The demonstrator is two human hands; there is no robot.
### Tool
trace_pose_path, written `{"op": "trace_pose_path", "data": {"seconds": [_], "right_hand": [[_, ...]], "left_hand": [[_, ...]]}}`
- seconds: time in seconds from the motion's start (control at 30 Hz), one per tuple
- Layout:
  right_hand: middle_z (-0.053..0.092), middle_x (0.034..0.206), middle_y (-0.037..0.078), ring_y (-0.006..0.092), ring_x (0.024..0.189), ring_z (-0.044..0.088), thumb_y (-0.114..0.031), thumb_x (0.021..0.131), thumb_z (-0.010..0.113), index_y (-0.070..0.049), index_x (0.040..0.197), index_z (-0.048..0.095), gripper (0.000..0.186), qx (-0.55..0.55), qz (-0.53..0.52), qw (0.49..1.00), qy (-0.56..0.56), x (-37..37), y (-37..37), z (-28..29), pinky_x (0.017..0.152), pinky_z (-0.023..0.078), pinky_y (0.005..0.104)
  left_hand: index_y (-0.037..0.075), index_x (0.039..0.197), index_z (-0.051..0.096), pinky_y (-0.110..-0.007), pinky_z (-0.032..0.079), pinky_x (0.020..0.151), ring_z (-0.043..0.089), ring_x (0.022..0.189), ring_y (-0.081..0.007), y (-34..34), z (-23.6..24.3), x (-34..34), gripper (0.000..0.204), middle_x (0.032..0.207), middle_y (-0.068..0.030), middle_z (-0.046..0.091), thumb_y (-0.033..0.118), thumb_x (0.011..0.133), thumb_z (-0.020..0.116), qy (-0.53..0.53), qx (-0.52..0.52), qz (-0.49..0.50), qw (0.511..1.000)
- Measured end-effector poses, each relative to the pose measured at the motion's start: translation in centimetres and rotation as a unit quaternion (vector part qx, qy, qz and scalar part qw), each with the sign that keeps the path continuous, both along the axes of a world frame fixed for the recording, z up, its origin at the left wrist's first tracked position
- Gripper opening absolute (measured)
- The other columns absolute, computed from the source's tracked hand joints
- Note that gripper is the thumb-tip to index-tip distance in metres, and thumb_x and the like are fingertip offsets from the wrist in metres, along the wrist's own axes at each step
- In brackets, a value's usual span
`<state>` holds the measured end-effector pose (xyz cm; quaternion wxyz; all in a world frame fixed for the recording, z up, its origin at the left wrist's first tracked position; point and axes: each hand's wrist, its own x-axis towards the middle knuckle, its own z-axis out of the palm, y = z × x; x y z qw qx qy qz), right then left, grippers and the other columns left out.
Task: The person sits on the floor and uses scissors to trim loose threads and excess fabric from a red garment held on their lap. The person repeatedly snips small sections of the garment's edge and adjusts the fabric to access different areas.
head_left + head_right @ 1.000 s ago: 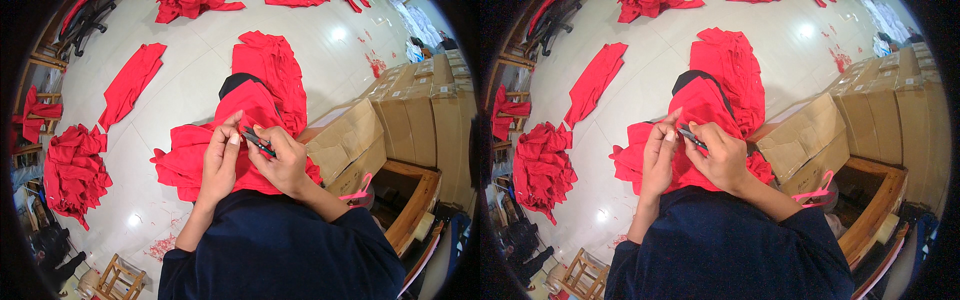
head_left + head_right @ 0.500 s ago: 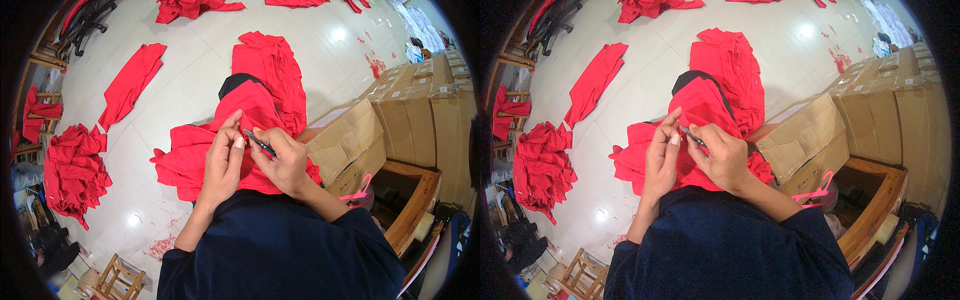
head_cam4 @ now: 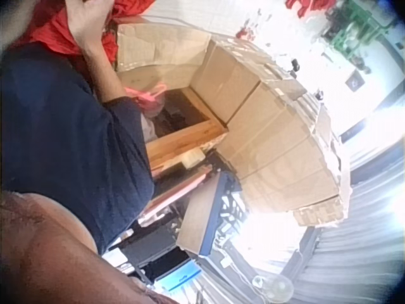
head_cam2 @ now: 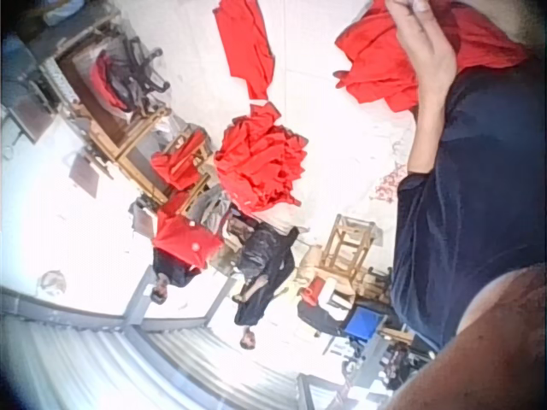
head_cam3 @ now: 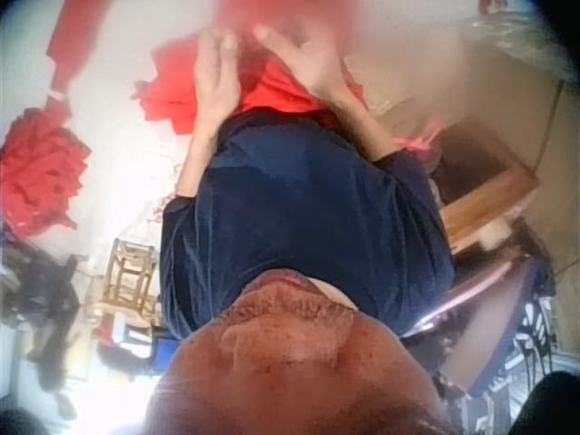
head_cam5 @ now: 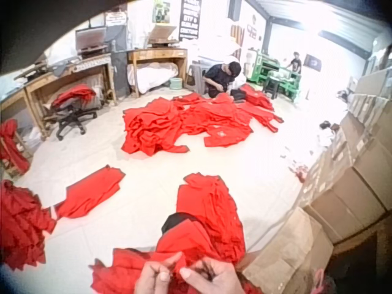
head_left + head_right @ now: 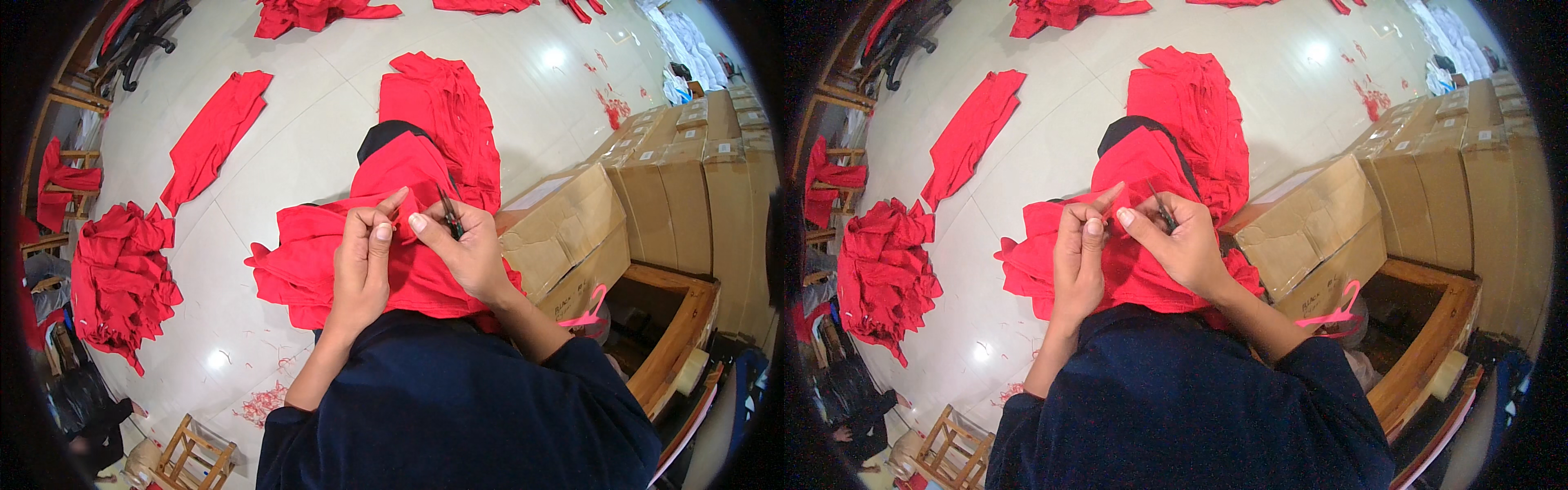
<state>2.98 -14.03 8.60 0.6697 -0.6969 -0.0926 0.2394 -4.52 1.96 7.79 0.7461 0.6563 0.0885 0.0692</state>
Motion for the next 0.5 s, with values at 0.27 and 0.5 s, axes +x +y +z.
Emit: {"op": "trace_pose_path", "data": {"seconds": [0.27, 0.5], "right_hand": [[0.065, 0.09, 0.002, 0.0086, 0.081, 0.059, -0.009, 0.098, 0.071, 0.0, 0.099, 0.066, 0.011, 0.015, -0.007, 0.997, -0.071, -0.1, 0.5, -0.3, 0.077, 0.048, 0.0266], [0.067, 0.099, 0.016, 0.0267, 0.083, 0.072, -0.008, 0.092, 0.074, 0.001, 0.121, 0.064, 0.032, -0.112, -0.043, 0.937, -0.327, -1.4, 0.6, 1.6, 0.072, 0.056, 0.0355]], "left_hand": [[0.004, 0.108, 0.047, -0.024, 0.044, 0.08, 0.046, 0.088, -0.0048, -0.1, -0.2, 0.3, 0.017, 0.148, -0.0225, 0.058, 0.018, 0.115, 0.042, -0.015, -0.039, 0.021, 0.999], [0.004, 0.107, 0.047, -0.023, 0.042, 0.08, 0.049, 0.093, -0.0039, 0.1, 0.1, 0.4, 0.016, 0.153, -0.022, 0.052, 0.017, 0.114, 0.042, 0.0, -0.097, 0.016, 0.995]]}}
